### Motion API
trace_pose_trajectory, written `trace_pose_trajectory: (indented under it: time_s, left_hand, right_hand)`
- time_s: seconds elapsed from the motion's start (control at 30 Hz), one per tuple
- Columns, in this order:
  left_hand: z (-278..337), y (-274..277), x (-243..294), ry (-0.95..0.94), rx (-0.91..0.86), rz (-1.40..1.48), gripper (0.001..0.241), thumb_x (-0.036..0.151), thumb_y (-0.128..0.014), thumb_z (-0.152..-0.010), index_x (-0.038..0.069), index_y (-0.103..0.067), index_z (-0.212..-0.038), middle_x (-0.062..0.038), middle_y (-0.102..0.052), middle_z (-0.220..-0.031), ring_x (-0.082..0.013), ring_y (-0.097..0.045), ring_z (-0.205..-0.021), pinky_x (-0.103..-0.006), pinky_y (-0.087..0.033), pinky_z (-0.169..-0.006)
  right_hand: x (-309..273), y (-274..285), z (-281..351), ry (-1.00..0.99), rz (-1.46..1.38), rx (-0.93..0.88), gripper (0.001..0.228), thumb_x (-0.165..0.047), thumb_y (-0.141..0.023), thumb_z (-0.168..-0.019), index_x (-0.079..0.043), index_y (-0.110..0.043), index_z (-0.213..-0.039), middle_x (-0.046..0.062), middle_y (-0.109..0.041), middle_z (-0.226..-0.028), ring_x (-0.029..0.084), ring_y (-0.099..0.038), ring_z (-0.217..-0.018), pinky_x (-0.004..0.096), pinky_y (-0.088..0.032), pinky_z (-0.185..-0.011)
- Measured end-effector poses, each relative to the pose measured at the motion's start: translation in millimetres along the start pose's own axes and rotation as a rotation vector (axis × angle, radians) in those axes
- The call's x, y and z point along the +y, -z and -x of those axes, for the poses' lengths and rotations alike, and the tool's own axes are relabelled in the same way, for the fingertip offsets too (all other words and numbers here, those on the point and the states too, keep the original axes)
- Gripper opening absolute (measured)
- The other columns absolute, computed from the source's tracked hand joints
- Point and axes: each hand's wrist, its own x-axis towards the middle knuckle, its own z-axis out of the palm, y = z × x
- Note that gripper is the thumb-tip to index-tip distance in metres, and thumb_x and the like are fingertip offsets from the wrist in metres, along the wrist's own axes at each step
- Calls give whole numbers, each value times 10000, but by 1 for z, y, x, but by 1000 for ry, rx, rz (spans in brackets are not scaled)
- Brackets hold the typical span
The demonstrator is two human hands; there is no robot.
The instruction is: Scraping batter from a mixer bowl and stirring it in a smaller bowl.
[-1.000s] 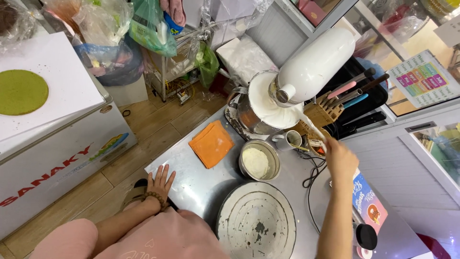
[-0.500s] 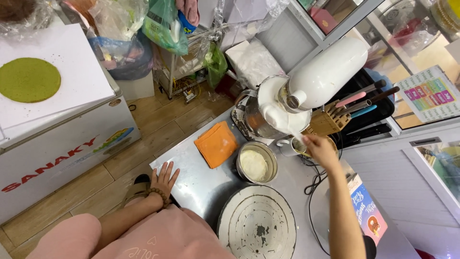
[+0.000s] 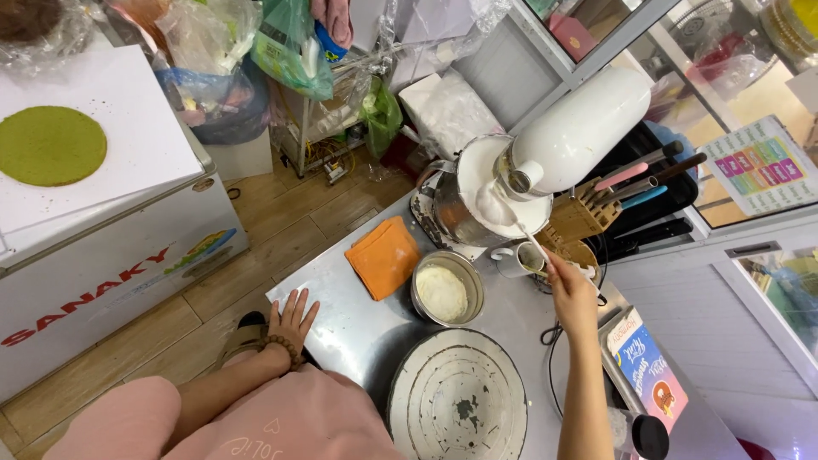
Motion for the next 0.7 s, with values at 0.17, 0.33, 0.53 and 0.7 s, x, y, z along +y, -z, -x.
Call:
trace_pose_trajectory:
  time_s: [0.17, 0.33, 0.53, 0.7]
  left_hand:
    - [-12, -13, 0, 13, 38, 3, 978, 66, -524, -977, 136, 199, -1632, -244, 291, -1669, -439, 238, -1538, -658, 16, -1206]
    - [4, 3, 0, 1, 27, -9, 980, 163, -547, -996, 128, 200, -1631, -251, 287, -1670, -442, 236, -1540, -660, 12, -1210]
    - [7, 8, 0, 4, -40, 68, 1051, 357, -594, -980, 123, 195, -1635, -237, 282, -1682, -425, 230, -1560, -647, 26, -1237]
    - [-27, -35, 1, 29, 121, -77, 1069, 299, -618, -969, 97, 216, -1607, -290, 296, -1637, -481, 249, -1502, -692, 30, -1160]
  right_hand:
    - [13, -25, 14, 1, 544, 90, 359, -217, -602, -1044, -300, -673, -1386, 55, -620, -806, 202, -598, -710, 377, -524, -649]
    - [10, -49, 55, -33, 548, 102, 434, -221, -609, -1018, -342, -631, -1434, 73, -624, -879, 182, -588, -700, 391, -523, -654]
    - [11, -31, 94, -224, 503, 43, 384, -251, -596, -1037, -339, -639, -1408, 2, -663, -871, 172, -597, -658, 330, -518, -565]
    - [15, -15, 93, -182, 498, 243, 352, -266, -612, -1041, -312, -676, -1384, 13, -655, -883, 138, -572, -679, 319, -483, -614]
